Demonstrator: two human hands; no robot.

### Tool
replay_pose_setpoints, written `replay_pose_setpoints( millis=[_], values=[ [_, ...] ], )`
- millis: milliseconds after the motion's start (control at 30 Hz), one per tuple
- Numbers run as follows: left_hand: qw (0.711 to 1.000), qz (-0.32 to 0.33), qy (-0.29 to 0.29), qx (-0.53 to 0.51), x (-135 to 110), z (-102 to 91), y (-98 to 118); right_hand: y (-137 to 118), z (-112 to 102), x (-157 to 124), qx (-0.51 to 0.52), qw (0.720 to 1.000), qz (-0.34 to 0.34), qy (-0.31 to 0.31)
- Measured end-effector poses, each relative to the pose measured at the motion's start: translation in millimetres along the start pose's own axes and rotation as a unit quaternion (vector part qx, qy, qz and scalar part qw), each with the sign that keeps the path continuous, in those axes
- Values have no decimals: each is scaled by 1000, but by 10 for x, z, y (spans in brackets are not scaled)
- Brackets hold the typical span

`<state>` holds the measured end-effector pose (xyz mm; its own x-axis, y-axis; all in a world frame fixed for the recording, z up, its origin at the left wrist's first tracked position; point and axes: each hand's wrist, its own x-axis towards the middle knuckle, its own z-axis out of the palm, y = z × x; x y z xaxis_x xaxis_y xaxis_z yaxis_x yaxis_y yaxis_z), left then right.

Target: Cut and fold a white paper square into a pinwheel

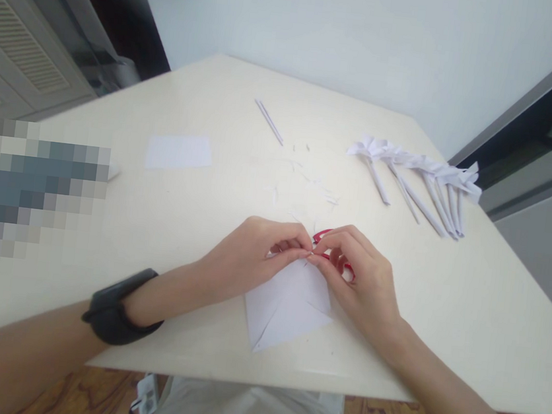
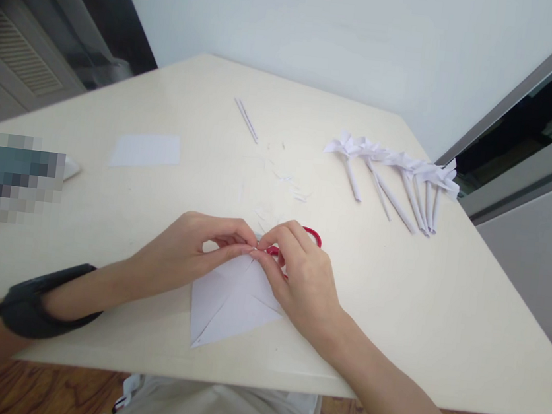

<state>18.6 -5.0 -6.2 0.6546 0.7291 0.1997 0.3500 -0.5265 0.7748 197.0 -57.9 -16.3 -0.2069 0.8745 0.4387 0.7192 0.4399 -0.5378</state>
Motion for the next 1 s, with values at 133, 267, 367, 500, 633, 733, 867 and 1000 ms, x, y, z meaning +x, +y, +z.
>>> replay_pose_setpoints(
  millis=[133, 267, 367, 500, 633, 733, 867, 1000],
  values=[
    [1000, 1, 1, 8, -2, -2, 7, 3, 1, 2, 9, 1000, -5, 5],
    [1000, -3, 0, 19, -15, -4, 13, 8, 4, 5, 4, 1000, -5, 5],
    [1000, -11, -1, 27, -21, -4, 19, 10, -2, 6, 9, 1000, -4, 3],
    [999, -16, -2, 34, -19, 0, 26, 8, -11, 6, 16, 1000, -4, 1],
    [999, -13, 0, 44, -22, 4, 34, 0, -9, 2, 12, 1000, -4, 4],
    [999, -3, -3, 48, -27, 4, 38, -8, -5, 2, 14, 1000, -4, 3],
    [999, 8, 3, 48, -31, 7, 36, -9, -3, 5, 9, 1000, -2, 2],
    [999, -8, -1, 51, -31, 7, 43, -8, -9, 2, 14, 1000, -4, -1]
  ],
)
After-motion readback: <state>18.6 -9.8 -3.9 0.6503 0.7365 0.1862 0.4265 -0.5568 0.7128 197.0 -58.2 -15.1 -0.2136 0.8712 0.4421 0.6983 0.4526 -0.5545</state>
